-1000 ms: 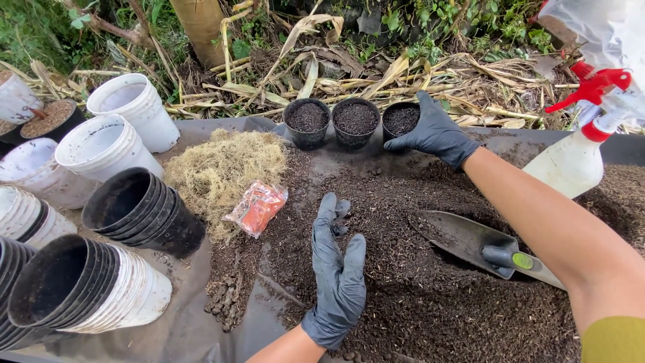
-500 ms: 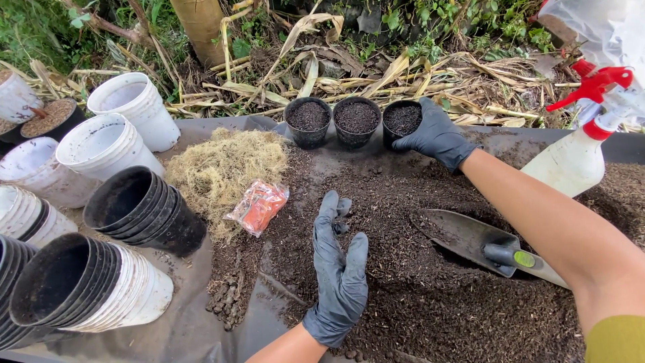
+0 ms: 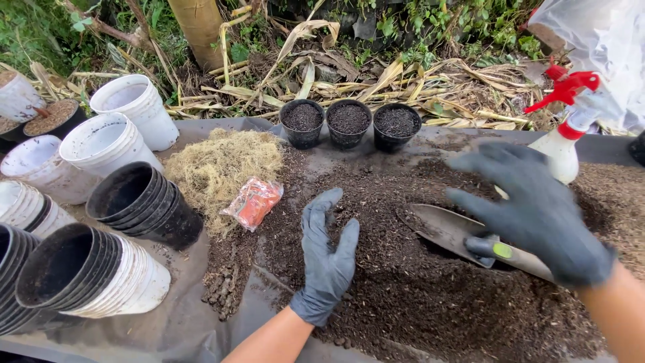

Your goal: Preparing a seed pot by filling it with soil, adding mulch and seeds, and watering it with a spray bottle.

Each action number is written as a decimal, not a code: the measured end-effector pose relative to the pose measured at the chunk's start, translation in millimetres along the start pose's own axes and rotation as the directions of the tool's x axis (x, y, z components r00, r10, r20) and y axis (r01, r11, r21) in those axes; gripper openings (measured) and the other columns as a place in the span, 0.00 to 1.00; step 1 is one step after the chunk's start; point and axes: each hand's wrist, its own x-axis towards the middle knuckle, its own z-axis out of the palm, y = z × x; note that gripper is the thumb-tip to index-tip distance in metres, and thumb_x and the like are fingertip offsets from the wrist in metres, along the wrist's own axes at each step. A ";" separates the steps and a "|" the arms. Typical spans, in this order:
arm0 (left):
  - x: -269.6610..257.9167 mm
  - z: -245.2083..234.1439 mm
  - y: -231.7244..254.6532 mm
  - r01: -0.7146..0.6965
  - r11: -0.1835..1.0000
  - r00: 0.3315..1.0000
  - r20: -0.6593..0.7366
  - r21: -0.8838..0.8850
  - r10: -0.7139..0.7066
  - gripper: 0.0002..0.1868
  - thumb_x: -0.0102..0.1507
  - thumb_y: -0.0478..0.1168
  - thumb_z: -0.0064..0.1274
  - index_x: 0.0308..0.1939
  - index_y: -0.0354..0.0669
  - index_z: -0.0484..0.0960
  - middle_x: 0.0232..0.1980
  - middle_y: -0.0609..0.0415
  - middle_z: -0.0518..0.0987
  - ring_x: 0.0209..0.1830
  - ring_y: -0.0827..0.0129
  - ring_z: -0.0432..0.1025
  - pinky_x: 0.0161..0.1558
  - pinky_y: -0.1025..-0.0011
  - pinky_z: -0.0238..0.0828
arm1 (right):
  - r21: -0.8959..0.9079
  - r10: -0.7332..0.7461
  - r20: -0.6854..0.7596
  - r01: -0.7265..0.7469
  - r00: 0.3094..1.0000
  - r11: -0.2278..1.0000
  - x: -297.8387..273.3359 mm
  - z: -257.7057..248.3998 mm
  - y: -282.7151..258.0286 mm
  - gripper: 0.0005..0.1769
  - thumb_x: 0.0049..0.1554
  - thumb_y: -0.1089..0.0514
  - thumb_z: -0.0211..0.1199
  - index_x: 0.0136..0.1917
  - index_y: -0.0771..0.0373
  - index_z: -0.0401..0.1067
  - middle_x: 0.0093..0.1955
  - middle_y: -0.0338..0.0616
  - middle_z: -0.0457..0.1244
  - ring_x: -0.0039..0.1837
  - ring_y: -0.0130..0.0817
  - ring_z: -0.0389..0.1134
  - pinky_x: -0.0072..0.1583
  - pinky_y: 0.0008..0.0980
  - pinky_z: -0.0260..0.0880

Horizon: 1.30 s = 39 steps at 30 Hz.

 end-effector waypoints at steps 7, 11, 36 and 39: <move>13.8 -8.7 -58.3 0.052 0.961 0.985 0.147 0.272 -0.094 0.20 0.60 0.50 0.60 0.55 0.53 0.81 0.62 0.53 0.72 0.66 0.60 0.66 0.69 0.59 0.59 | -0.282 -0.016 -0.352 -0.090 0.936 0.955 -76.7 73.1 174.0 0.24 0.53 0.33 0.59 0.64 0.26 0.74 0.66 0.25 0.68 0.70 0.40 0.65 0.72 0.45 0.59; 18.3 -32.8 -27.6 0.044 0.814 0.890 0.348 0.579 -0.295 0.39 0.59 0.70 0.49 0.70 0.61 0.72 0.77 0.49 0.66 0.76 0.47 0.55 0.70 0.48 0.50 | -0.549 -0.172 -0.300 -0.023 0.938 0.835 -74.8 100.8 206.3 0.29 0.54 0.28 0.52 0.68 0.26 0.68 0.61 0.15 0.69 0.65 0.30 0.70 0.70 0.44 0.62; -70.4 -66.0 3.2 0.200 0.826 0.886 0.262 0.528 -0.382 0.44 0.67 0.66 0.34 0.81 0.52 0.44 0.85 0.48 0.48 0.85 0.56 0.40 0.79 0.59 0.35 | -0.411 -0.254 -0.512 0.026 0.821 0.911 -145.8 110.4 207.1 0.33 0.60 0.43 0.69 0.78 0.38 0.71 0.59 0.37 0.72 0.44 0.37 0.68 0.44 0.37 0.66; -70.2 -61.4 -4.4 0.122 0.823 0.900 0.287 0.554 -0.327 0.40 0.69 0.64 0.30 0.81 0.53 0.45 0.85 0.48 0.50 0.85 0.53 0.41 0.79 0.56 0.34 | -0.500 -0.356 -0.445 0.102 0.822 0.860 -136.3 133.1 218.8 0.34 0.60 0.42 0.66 0.78 0.27 0.62 0.54 0.28 0.68 0.41 0.31 0.63 0.42 0.36 0.67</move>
